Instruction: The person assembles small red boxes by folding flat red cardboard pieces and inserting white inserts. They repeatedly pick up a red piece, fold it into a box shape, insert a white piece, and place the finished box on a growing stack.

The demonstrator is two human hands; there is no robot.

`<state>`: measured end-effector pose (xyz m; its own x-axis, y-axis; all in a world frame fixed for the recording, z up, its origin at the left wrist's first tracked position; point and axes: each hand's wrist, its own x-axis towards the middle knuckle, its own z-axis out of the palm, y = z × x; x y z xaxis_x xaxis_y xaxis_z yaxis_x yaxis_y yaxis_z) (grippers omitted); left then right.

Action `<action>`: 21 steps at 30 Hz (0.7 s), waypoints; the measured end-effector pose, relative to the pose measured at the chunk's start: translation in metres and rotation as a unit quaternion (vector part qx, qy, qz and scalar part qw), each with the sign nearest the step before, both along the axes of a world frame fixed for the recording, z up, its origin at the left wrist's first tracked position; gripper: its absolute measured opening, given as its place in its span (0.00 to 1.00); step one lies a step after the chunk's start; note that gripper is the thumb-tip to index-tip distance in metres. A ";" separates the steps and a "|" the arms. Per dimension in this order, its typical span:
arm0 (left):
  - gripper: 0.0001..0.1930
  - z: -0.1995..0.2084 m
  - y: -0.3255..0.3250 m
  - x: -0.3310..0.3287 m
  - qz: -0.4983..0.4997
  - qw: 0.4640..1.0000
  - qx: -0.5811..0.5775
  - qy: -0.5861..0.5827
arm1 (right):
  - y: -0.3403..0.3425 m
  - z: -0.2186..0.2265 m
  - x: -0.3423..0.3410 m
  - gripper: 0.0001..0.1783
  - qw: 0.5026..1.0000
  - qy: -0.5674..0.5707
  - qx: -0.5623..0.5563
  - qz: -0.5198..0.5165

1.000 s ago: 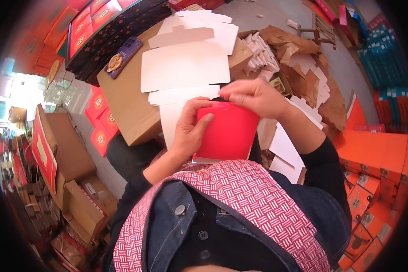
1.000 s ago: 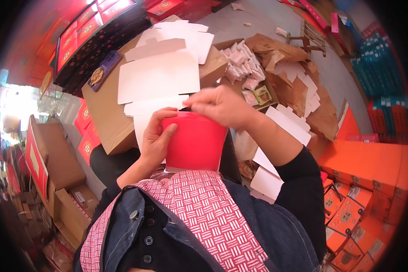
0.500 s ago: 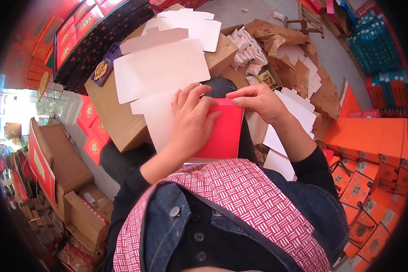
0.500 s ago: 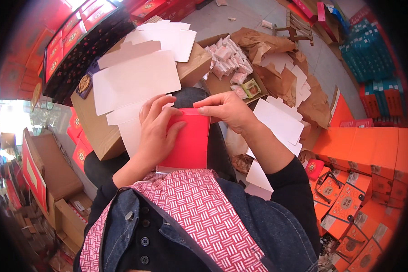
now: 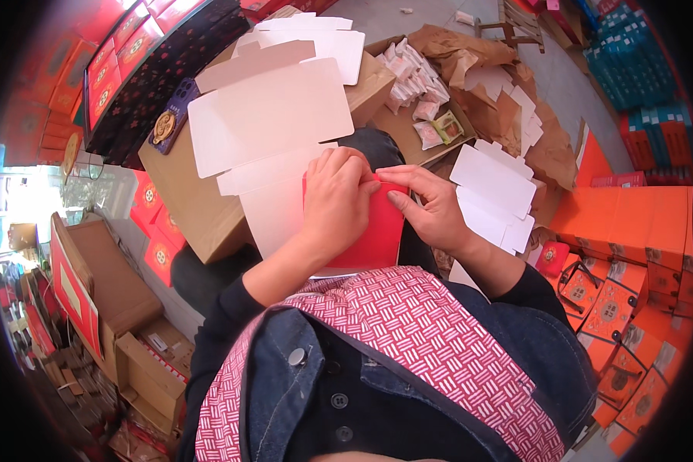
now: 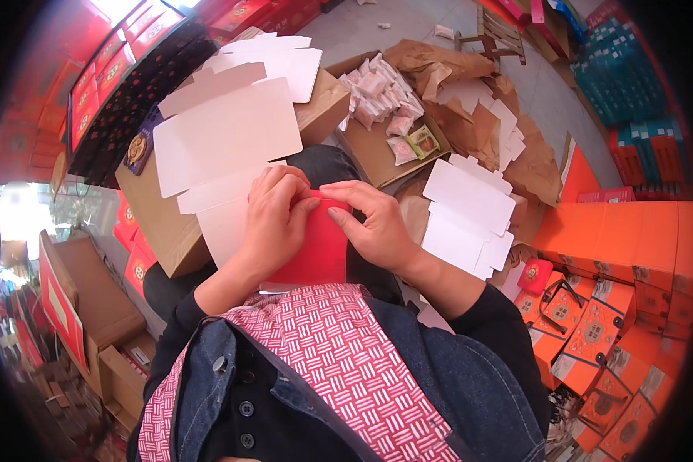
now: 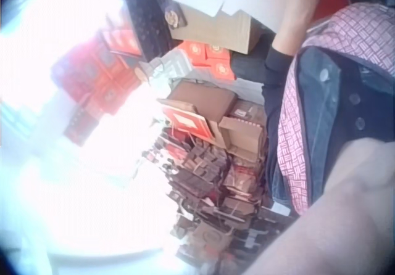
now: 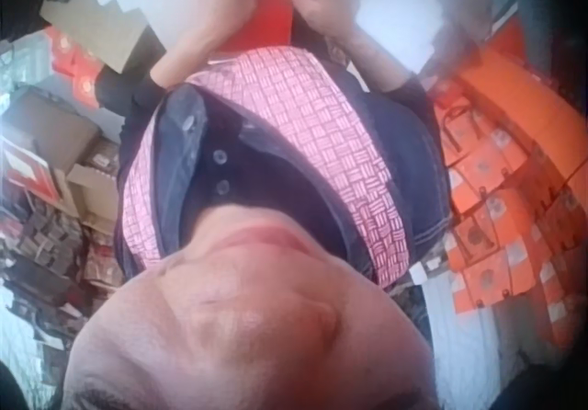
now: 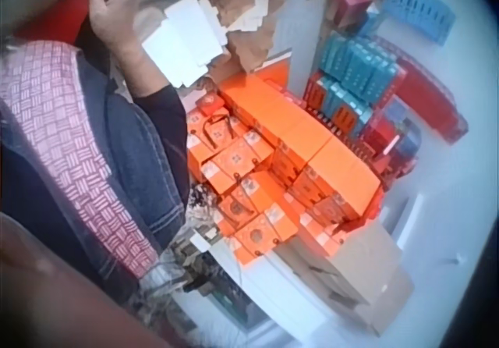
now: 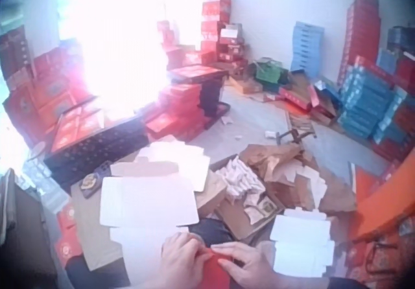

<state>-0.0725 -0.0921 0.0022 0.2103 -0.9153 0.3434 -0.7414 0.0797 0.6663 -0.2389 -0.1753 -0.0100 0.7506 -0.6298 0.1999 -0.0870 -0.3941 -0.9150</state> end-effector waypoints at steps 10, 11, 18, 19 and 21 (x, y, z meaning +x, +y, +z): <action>0.17 -0.018 0.040 0.025 -0.031 0.922 -0.038 0.383 | 0.026 -0.010 0.014 0.25 0.985 -0.145 0.077 -0.060; 0.14 -0.021 0.041 0.023 -0.018 0.946 -0.056 0.318 | 0.029 -0.011 0.020 0.25 0.985 -0.154 0.036 -0.072; 0.09 -0.011 0.045 0.034 0.074 0.917 -0.105 0.378 | 0.015 0.008 0.040 0.34 0.984 -0.139 0.114 0.011; 0.08 -0.010 0.046 0.037 0.104 0.905 -0.113 0.397 | 0.014 0.013 0.044 0.36 0.977 -0.136 0.161 0.029; 0.04 -0.008 0.045 0.051 0.151 0.845 -0.165 0.486 | 0.012 0.022 0.049 0.39 0.958 -0.127 0.251 0.062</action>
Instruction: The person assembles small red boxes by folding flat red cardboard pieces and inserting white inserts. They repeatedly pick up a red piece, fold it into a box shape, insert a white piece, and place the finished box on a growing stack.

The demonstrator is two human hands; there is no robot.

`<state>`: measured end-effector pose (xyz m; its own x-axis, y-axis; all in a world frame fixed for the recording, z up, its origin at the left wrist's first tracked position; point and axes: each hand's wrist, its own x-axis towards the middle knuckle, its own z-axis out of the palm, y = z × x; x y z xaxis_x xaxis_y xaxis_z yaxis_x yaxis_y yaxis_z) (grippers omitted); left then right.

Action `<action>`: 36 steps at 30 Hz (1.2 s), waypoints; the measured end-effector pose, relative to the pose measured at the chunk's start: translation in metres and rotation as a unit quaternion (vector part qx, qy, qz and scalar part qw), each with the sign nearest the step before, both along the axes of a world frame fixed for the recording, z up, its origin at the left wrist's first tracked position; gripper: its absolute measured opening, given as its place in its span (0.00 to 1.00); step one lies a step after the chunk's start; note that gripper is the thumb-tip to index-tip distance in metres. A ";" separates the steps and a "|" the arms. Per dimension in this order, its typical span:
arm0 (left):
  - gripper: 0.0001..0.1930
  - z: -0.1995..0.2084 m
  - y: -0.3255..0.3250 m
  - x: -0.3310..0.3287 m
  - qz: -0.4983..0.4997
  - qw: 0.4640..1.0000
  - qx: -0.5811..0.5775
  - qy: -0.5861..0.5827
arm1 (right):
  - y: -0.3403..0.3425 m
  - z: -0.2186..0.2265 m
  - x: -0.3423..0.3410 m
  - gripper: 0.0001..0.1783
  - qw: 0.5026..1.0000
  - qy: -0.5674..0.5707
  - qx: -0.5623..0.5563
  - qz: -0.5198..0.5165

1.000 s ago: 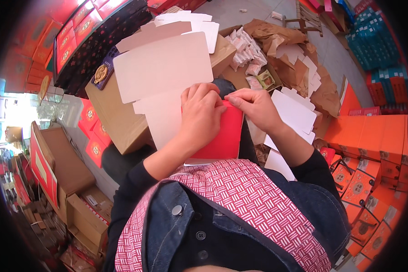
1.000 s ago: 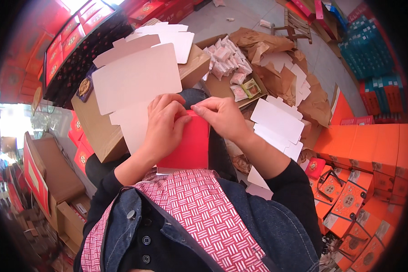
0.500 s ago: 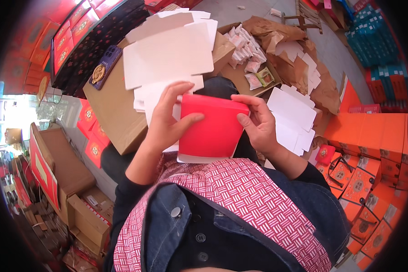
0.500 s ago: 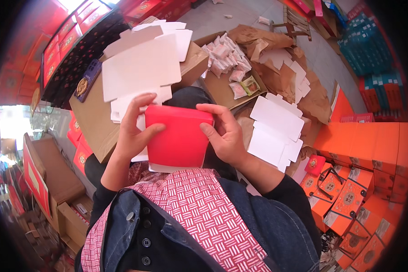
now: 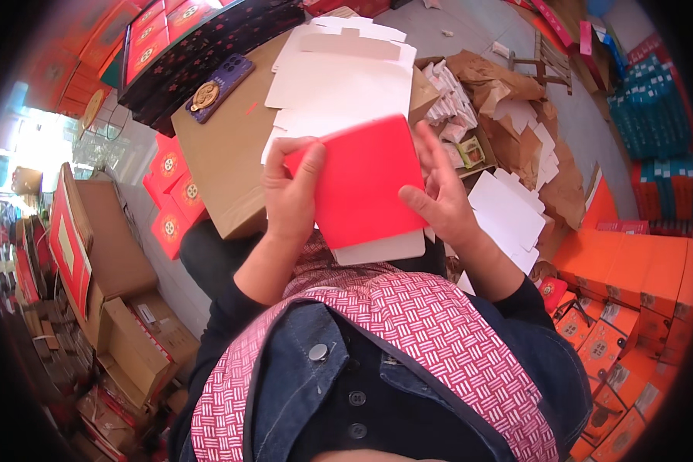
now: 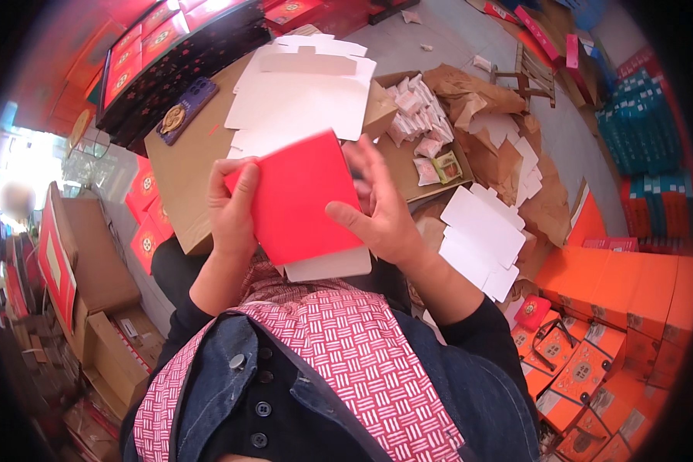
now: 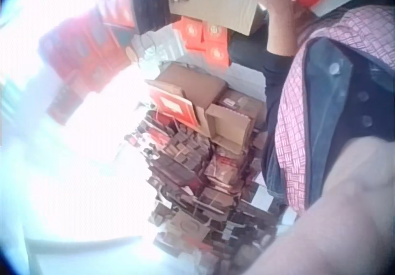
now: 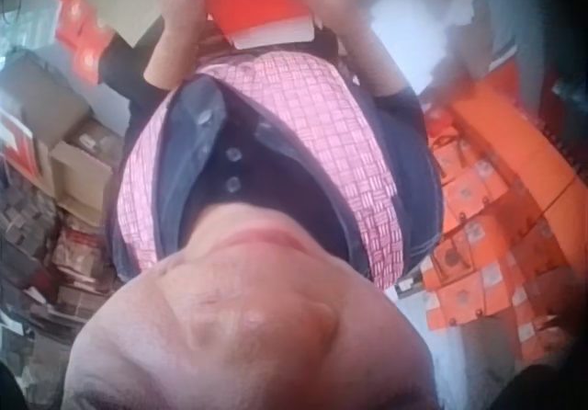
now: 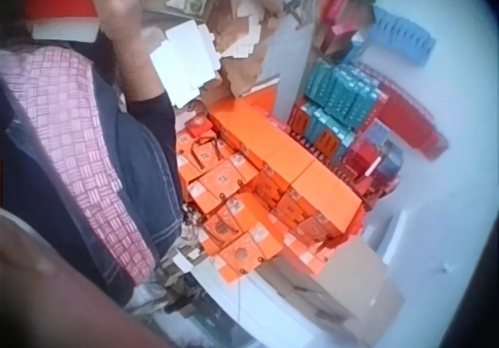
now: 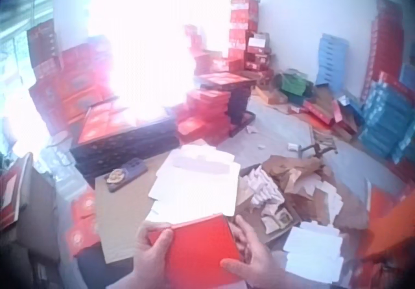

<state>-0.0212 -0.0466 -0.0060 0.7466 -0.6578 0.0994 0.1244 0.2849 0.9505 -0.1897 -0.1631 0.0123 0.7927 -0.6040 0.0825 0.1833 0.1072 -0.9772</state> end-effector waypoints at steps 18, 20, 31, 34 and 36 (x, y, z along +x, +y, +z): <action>0.20 0.027 0.036 0.089 -0.097 0.940 0.285 -0.163 | -0.114 0.000 -0.022 0.28 0.999 -0.027 0.020 0.018; 0.24 0.018 0.028 0.087 0.021 0.976 0.217 0.031 | -0.169 -0.050 -0.038 0.20 0.983 0.048 0.084 -0.158; 0.28 -0.010 0.069 0.100 -0.063 0.964 0.146 0.215 | -0.244 -0.342 0.076 0.23 0.816 0.512 -0.057 -0.263; 0.27 -0.001 0.076 0.086 0.053 0.962 0.176 0.200 | -0.244 -0.356 0.120 0.27 0.806 0.543 -0.008 -0.236; 0.27 0.002 0.060 0.091 0.010 0.964 0.169 0.207 | -0.254 -0.396 0.122 0.26 0.790 0.553 -0.018 -0.264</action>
